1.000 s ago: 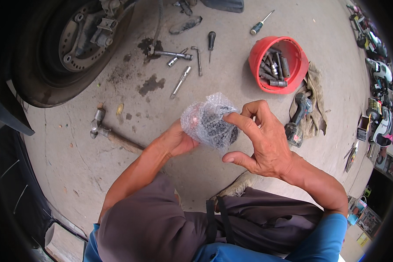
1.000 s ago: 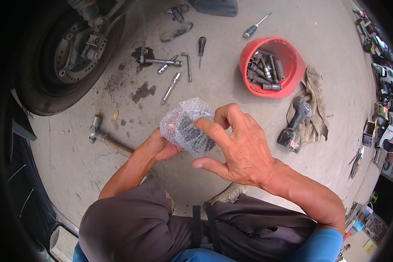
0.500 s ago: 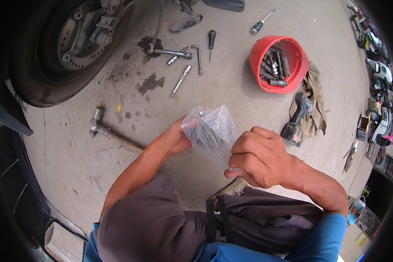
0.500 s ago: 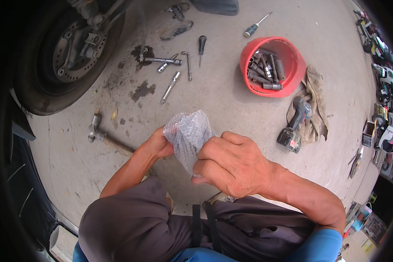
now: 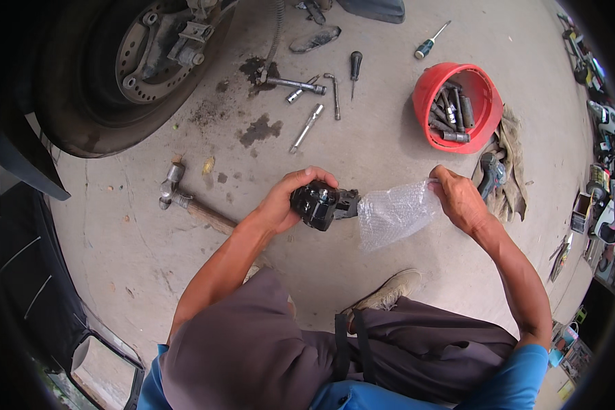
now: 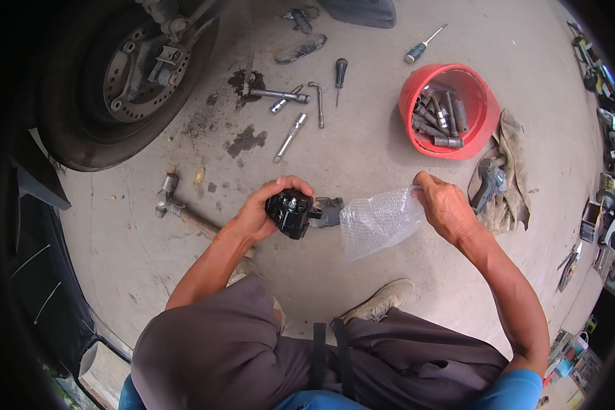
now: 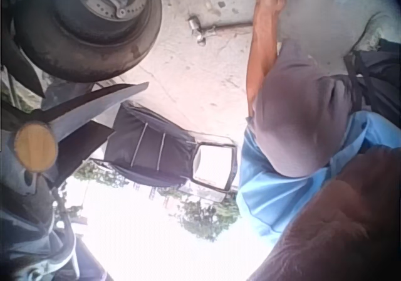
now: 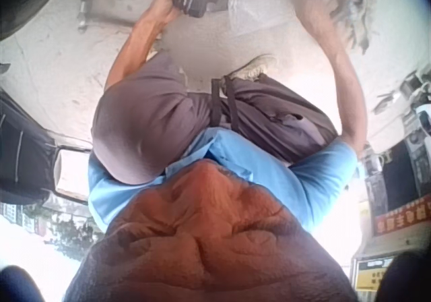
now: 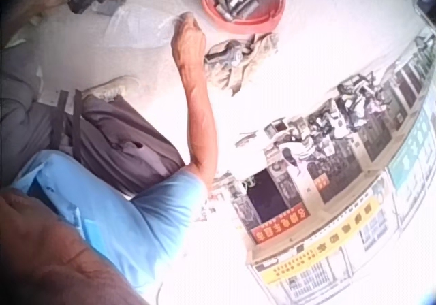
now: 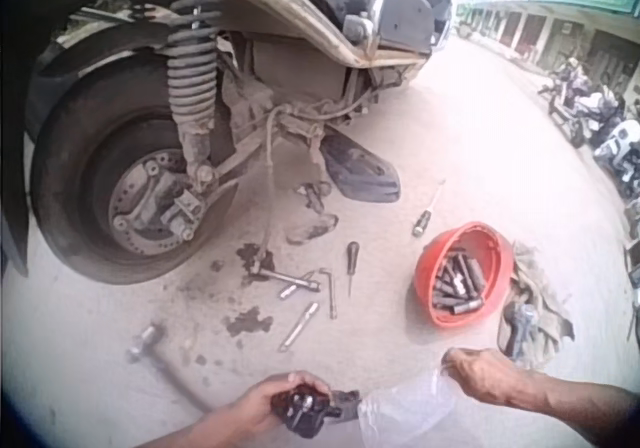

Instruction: The person unwraps a new brake caliper from bubble wrap, fits it onto the rear disc of the motorcycle, and secures it with bolts using a power impact wrench and hand tools.

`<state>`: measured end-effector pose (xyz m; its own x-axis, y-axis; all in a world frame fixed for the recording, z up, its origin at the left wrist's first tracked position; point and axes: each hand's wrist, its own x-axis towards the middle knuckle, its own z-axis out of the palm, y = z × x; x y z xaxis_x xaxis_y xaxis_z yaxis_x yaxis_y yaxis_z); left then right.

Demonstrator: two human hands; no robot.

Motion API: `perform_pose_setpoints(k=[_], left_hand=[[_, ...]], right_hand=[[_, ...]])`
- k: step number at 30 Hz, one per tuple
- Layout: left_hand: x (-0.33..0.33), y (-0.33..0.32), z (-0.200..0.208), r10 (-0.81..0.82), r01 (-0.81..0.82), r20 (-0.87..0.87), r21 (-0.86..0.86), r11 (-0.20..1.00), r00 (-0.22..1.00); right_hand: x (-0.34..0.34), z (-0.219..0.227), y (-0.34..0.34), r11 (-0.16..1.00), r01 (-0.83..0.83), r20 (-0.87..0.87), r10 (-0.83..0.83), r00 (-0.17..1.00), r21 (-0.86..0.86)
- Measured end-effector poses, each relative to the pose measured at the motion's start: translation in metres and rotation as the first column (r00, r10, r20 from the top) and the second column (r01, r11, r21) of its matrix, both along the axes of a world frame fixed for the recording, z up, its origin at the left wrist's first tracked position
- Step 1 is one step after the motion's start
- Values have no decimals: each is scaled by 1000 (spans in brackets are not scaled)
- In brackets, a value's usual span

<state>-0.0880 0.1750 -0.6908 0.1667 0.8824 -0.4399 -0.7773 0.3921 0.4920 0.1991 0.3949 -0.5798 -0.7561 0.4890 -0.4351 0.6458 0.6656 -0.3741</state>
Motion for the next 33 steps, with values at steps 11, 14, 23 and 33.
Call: perform_pose_setpoints(k=[11,14,23,33], left_hand=[[1,12,17,136,-136,9,-16,991,991],[3,13,22,143,-141,97,-25,990,985],[10,13,39,125,-117,77,-102,988,989],[8,12,47,29,-9,-201,98,995,979]], right_hand=[[-12,-1,-14,996,-81,72,78,994,30],[-47,9,-34,897,148,-50,-185,981,-416],[-81,-3,-73,613,201,-114,-435,893,-764],[-74,-10,-75,693,125,-309,-466,829,-710]])
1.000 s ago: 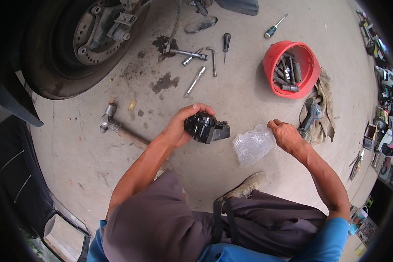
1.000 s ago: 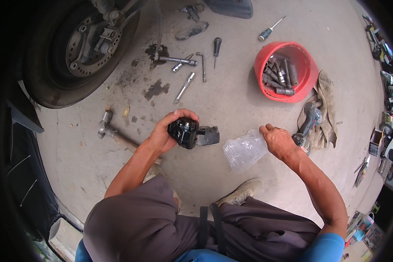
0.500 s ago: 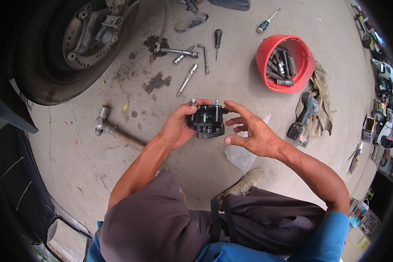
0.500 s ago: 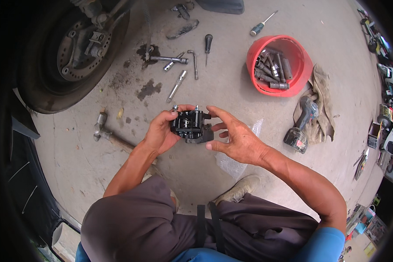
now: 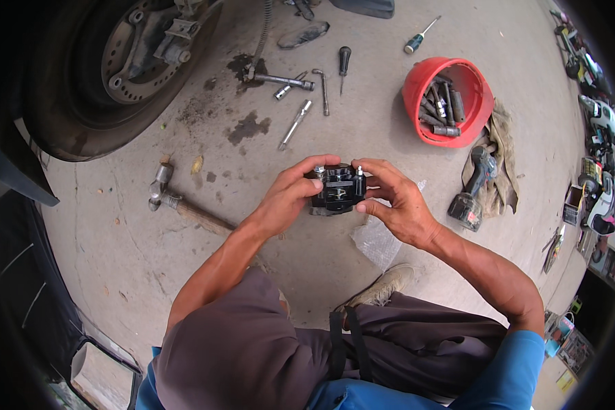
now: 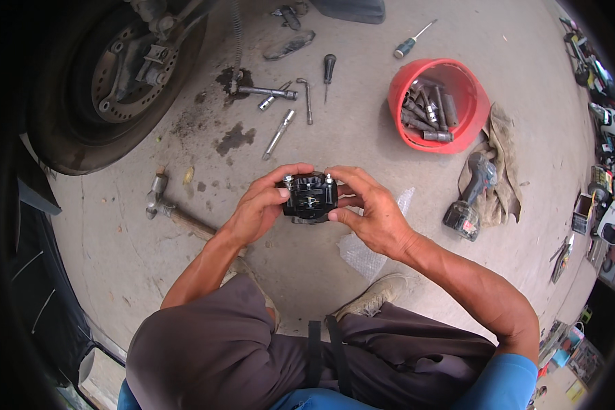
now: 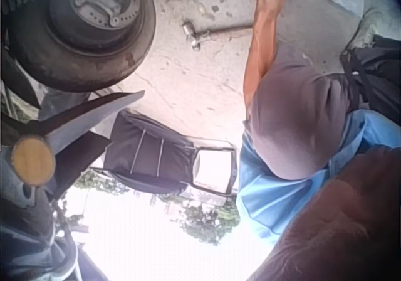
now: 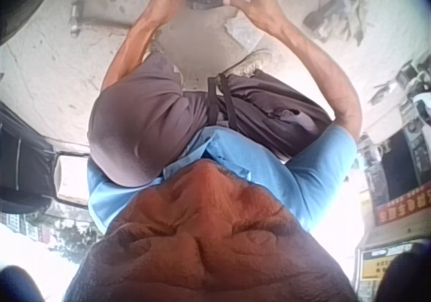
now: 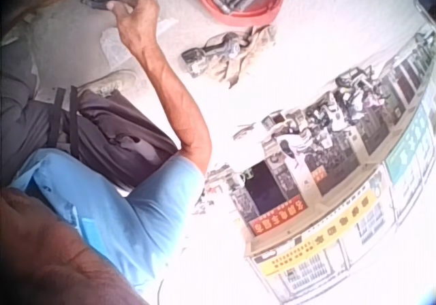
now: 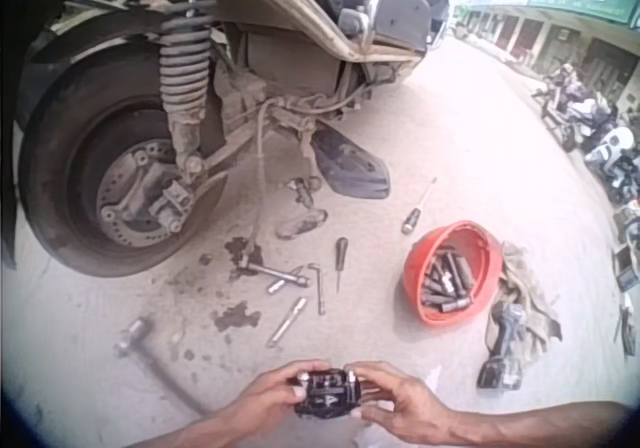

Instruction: The person unwraps a new brake caliper from bubble wrap, fits it onto the rear disc of the motorcycle, and secures it with bolts using a power impact wrench and hand tools.

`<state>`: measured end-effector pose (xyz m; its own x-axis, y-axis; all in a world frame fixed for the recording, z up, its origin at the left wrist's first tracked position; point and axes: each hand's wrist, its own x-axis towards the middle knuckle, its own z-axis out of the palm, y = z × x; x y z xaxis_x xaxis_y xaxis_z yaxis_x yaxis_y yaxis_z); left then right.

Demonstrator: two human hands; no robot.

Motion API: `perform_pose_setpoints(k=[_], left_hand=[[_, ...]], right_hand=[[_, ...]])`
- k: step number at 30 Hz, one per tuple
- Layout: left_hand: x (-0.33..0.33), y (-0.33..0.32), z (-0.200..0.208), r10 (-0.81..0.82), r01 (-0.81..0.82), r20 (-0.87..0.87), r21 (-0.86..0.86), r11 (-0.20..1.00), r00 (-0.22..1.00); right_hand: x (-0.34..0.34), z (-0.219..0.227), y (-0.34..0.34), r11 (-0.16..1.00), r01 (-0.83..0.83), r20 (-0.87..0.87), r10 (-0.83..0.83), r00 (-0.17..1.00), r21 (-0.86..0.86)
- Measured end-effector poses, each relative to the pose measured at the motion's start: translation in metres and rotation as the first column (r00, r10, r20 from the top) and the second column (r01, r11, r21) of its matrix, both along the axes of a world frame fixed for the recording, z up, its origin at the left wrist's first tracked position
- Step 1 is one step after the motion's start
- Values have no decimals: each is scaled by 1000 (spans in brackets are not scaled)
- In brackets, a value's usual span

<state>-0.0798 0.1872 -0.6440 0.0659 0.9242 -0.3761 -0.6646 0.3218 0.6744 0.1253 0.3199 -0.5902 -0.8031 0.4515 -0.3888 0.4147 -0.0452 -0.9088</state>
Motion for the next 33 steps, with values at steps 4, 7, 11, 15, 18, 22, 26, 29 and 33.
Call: perform_pose_setpoints(k=[4,7,11,15,18,22,26,29,33], left_hand=[[-3,1,2,-51,55,-124,26,998,991],[-4,0,2,-46,49,-146,16,999,988],[-4,-2,15,-35,37,-201,8,999,979],[-6,-1,40,-128,125,-185,-27,992,974],[-10,8,38,-226,213,-274,-78,974,935],[-8,18,30,-235,214,-391,-97,972,890],[-3,14,10,-47,117,-575,86,989,817],[1,12,4,7,30,-346,102,994,938],[0,7,2,37,-39,-177,-5,999,984]], right_hand=[[1,1,0,997,-4,18,3,1000,80],[-1,7,0,995,-50,42,46,998,84],[4,0,-2,967,139,35,-135,990,-213],[6,-5,5,842,281,13,-311,950,-460],[3,-6,7,708,344,47,-403,914,-616],[-2,-6,3,629,353,128,-375,918,-692],[-13,-7,1,512,436,244,-400,883,-740],[-16,-9,-3,459,425,258,-382,887,-780],[-21,-18,-5,450,345,204,-334,920,-824]])
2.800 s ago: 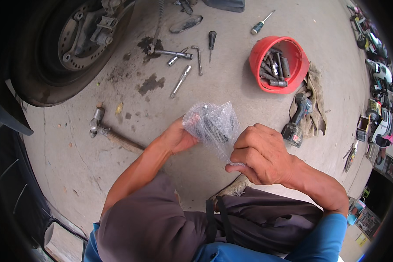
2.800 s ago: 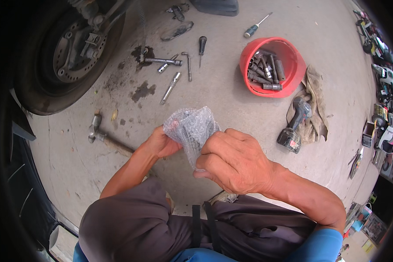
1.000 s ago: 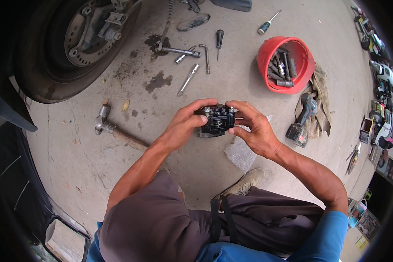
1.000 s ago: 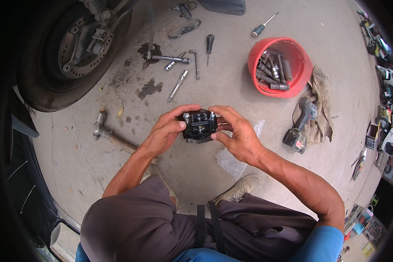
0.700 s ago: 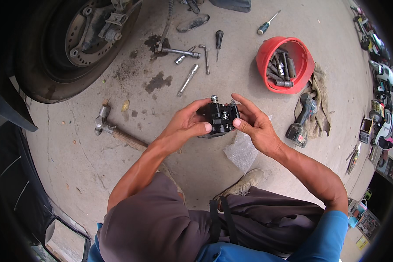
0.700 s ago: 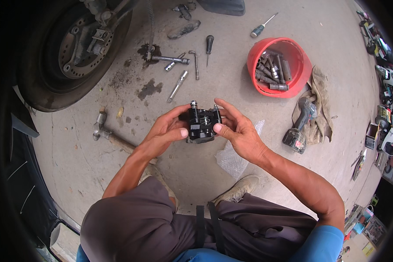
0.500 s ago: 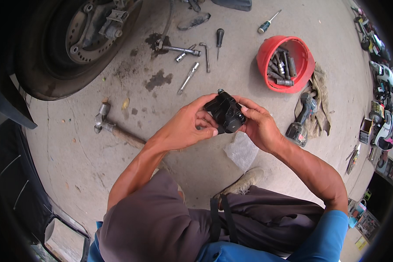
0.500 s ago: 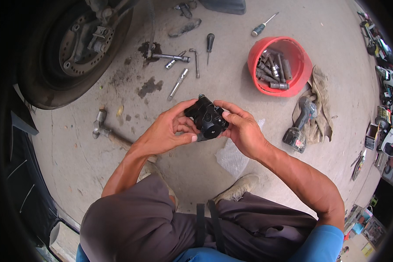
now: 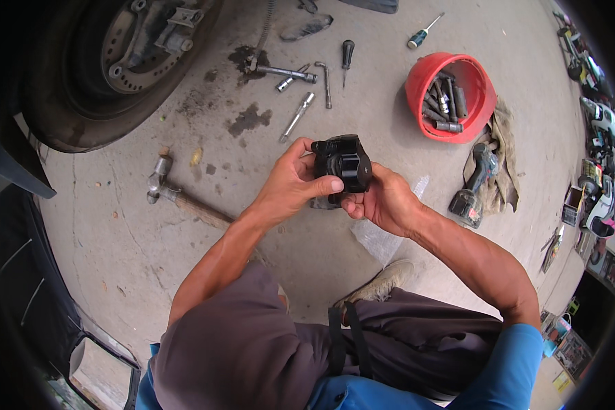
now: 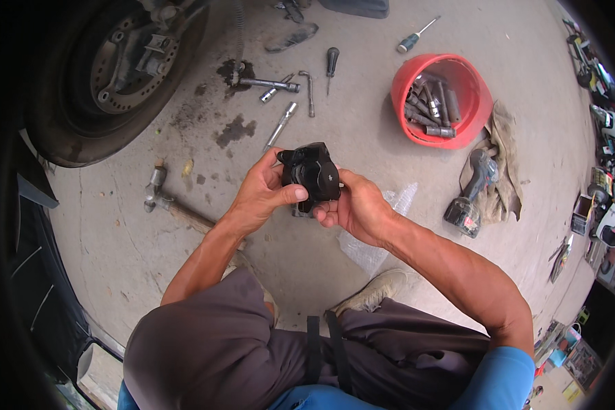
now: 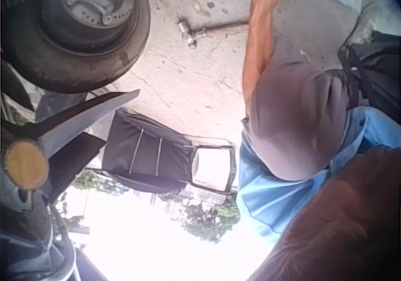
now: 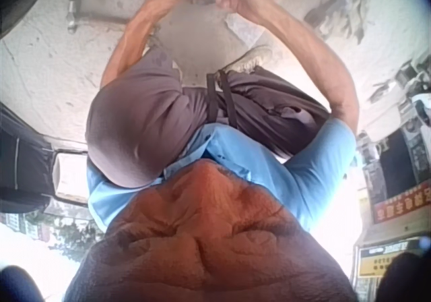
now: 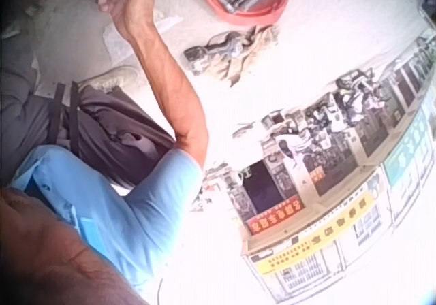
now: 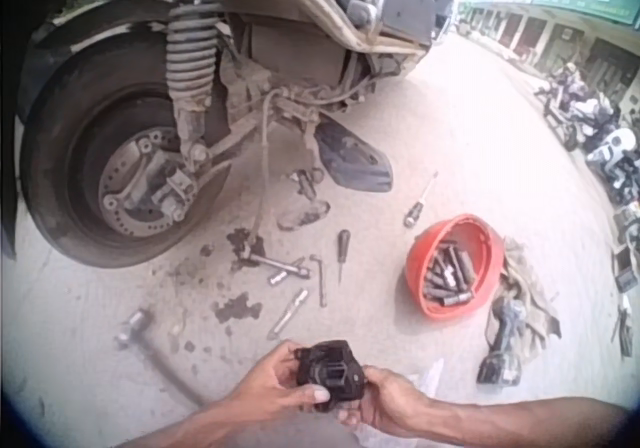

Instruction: The person unwraps a new brake caliper from bubble wrap, fits it onto the rear disc of the motorcycle, and secures it with bolts using a power impact wrench and hand tools.

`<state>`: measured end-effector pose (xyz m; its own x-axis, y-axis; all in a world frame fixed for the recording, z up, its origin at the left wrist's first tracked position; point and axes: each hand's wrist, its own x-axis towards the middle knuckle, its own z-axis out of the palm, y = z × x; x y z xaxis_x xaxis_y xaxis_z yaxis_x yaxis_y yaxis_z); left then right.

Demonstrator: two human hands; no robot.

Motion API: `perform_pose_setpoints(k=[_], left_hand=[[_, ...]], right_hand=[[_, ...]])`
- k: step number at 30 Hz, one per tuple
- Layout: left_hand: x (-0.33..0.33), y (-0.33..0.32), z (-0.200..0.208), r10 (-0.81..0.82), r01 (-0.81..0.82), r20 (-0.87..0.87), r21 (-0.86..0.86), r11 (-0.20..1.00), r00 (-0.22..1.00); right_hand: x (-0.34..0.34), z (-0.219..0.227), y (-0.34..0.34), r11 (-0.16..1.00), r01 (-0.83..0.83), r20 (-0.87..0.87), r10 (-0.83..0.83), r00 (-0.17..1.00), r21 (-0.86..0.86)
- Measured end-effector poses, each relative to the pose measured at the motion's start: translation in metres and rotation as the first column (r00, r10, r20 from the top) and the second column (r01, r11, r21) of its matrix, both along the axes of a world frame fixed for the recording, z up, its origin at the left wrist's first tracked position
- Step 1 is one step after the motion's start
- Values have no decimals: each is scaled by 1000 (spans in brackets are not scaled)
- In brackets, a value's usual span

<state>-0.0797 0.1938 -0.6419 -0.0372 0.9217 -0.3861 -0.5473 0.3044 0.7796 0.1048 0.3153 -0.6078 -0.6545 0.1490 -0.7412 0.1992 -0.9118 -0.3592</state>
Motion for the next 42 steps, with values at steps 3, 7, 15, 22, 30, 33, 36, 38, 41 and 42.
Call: perform_pose_setpoints(k=[3,7,15,22,30,33,36,38,41,42], left_hand=[[-8,-8,-10,114,-114,-11,-86,990,993],[-20,-15,-30,205,-217,-93,-131,967,974],[-28,-30,-42,263,-273,-92,-122,954,960],[-29,-35,-47,355,-354,-20,-130,926,935],[-24,-41,-50,361,-356,8,-148,923,933],[-19,-42,-48,355,-345,30,-174,923,935],[-12,-41,-50,353,-339,59,-168,926,934],[-8,-41,-51,356,-342,76,-158,926,931],[-4,-41,-45,364,-345,99,-172,923,926],[-3,-41,-43,358,-334,104,-190,923,928]], right_hand=[[-6,4,1,974,-209,111,199,974,87],[18,-27,-19,-76,-647,596,482,643,759],[13,-61,-26,-585,-516,779,422,465,625],[13,-51,-11,-179,-665,668,419,615,725],[31,-55,7,991,-24,-13,26,1000,131],[19,-45,5,998,58,-32,-58,998,-25],[20,-51,4,993,99,-87,-104,991,-62],[21,-54,7,993,73,-124,-85,989,-94],[17,-54,4,987,118,-108,-130,986,-108],[15,-52,2,987,117,-107,-128,986,-106]])
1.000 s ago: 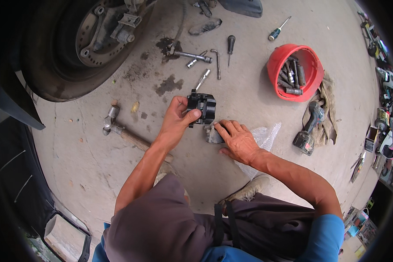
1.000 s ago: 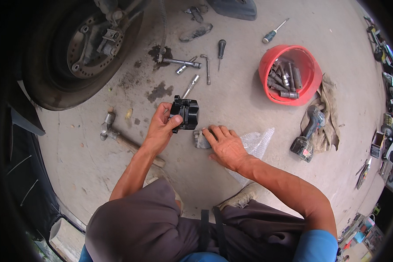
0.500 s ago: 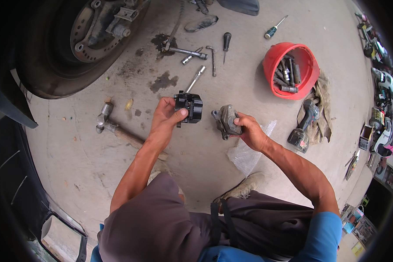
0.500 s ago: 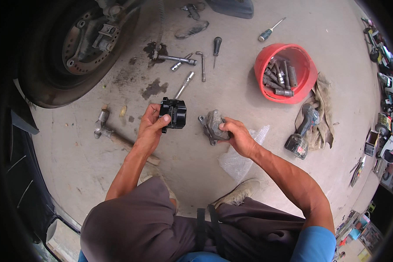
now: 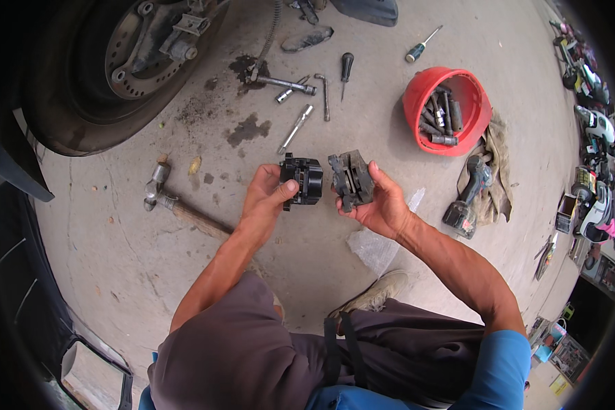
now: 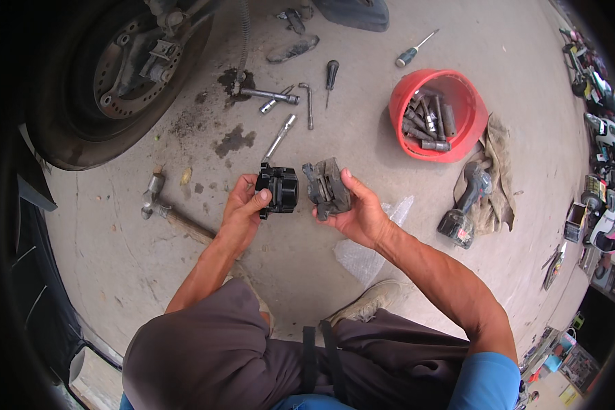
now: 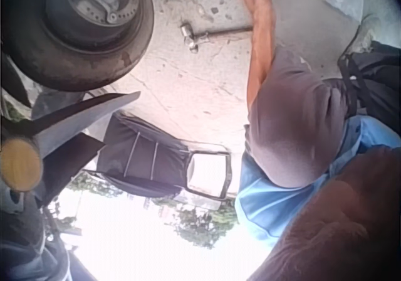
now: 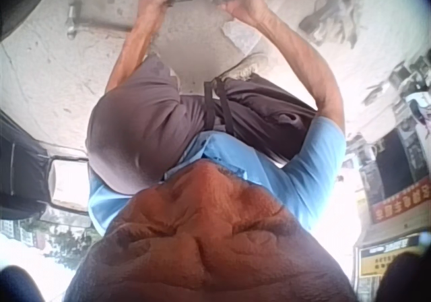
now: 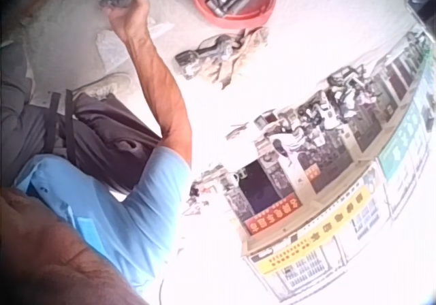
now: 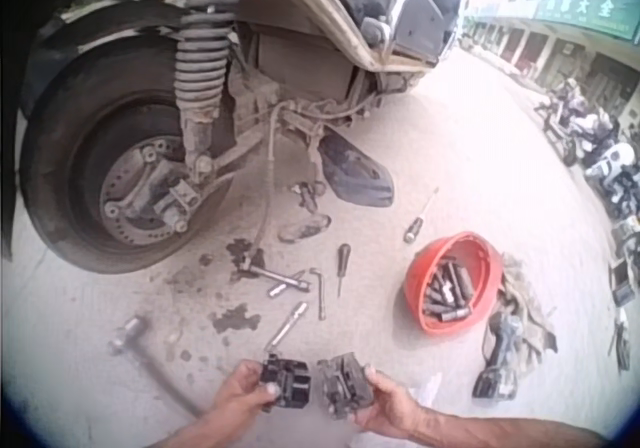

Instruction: The person unwraps a new brake caliper from bubble wrap, fits it onto the rear disc of the motorcycle, and secures it with bolts using a power impact wrench and hand tools.

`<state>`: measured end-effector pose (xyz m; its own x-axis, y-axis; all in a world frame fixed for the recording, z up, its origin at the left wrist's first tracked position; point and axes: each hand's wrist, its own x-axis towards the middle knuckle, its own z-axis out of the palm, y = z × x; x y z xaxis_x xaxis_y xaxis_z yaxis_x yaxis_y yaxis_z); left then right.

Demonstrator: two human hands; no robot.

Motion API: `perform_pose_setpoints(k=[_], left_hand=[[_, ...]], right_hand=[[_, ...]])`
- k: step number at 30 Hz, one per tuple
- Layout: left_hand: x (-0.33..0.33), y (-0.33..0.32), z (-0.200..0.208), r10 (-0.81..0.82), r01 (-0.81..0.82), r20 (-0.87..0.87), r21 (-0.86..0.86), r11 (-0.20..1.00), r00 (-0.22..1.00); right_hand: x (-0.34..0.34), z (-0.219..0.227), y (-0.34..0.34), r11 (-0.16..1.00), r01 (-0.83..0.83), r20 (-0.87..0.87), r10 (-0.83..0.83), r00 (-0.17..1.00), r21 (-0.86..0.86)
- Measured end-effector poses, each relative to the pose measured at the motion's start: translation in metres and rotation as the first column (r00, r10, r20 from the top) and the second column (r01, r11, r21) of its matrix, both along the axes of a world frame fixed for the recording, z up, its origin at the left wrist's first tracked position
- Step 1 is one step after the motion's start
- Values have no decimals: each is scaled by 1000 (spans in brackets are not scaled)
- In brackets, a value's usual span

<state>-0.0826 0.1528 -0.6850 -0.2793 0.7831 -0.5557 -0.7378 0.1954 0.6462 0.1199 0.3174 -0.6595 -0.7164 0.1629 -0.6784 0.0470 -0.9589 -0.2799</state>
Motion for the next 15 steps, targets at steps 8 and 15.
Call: perform_pose_setpoints(k=[8,15], left_hand=[[10,-3,-1,21,-23,48,35,999,999],[15,-4,-3,10,-17,80,85,996,997]], right_hand=[[-14,21,-4,980,-80,70,68,995,181],[-2,4,-5,980,-57,97,39,994,192]])
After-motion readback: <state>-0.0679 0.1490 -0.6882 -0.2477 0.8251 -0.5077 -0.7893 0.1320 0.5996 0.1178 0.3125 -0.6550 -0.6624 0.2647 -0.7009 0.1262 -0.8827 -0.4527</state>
